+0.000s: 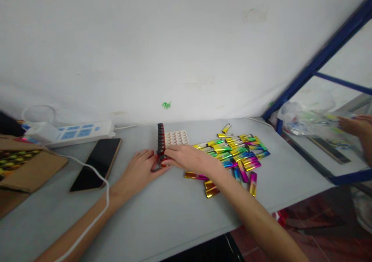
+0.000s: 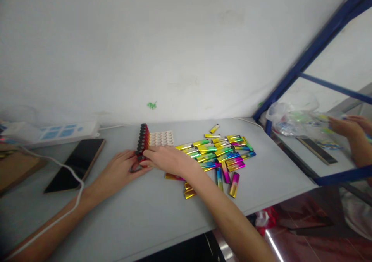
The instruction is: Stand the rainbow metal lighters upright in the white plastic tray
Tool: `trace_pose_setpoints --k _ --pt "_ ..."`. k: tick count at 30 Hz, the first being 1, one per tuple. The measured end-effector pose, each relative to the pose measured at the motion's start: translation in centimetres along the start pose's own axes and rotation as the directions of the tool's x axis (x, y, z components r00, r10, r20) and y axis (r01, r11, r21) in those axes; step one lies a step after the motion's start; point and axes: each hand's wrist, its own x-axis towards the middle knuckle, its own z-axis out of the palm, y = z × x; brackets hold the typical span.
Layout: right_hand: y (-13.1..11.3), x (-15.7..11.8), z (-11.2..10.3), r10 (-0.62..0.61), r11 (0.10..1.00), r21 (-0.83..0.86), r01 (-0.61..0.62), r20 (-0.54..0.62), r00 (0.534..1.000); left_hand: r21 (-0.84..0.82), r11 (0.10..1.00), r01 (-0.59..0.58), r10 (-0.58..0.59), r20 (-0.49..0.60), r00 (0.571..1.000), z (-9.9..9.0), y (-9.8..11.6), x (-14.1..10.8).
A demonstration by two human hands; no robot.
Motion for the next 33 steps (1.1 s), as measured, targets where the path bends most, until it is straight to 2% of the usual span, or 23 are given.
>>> trace_pose_setpoints --k 4,8,11,14,16,19,22,24,27,33 --pt "-0.4 -0.1 0.3 0.056 0.998 0.000 -0.056 -0.014 0.998 0.012 1.000 0.002 -0.002 -0.001 1.000 0.0 0.0 -0.1" --pt "0.7 -1.7 -0.3 0.097 0.987 0.138 -0.086 -0.075 0.992 0.026 1.000 0.005 -0.005 0.019 1.000 -0.1 0.1 -0.1" --pt "3.7 -4.2 -1.7 0.252 0.956 0.189 -0.225 -0.132 0.959 0.017 1.000 0.013 -0.014 0.050 0.999 -0.3 0.2 0.0" --pt "7.5 -6.3 -3.0 0.416 0.906 0.127 -0.404 -0.083 0.906 0.006 0.999 0.033 -0.034 0.076 0.997 -0.6 0.4 0.1" --pt "9.7 -6.9 -3.5 0.436 0.899 0.069 -0.433 -0.034 0.899 -0.002 0.999 0.040 -0.040 0.074 0.996 -0.7 0.5 0.1" --pt "11.6 -6.8 -3.5 0.387 0.921 0.030 -0.388 0.041 0.921 -0.024 0.999 0.041 -0.040 0.058 0.998 -0.7 0.7 0.1" --pt "12.3 -6.5 -3.3 0.330 0.941 0.057 -0.333 0.064 0.942 -0.026 0.999 0.037 -0.036 0.043 0.998 -0.7 0.7 0.0" --pt "12.3 -6.7 -3.2 0.353 0.929 0.116 -0.350 0.001 0.936 -0.007 0.999 0.035 -0.035 0.043 0.998 -0.7 0.7 0.0" --pt "11.9 -7.3 -3.1 0.439 0.872 0.299 -0.387 -0.130 0.889 0.004 1.000 0.028 -0.028 0.057 0.998 -0.7 0.7 0.0" --pt "9.9 -6.1 -2.2 0.482 0.717 0.678 -0.161 -0.316 0.817 0.012 1.000 0.025 -0.025 0.057 0.998 -0.6 0.5 0.1"
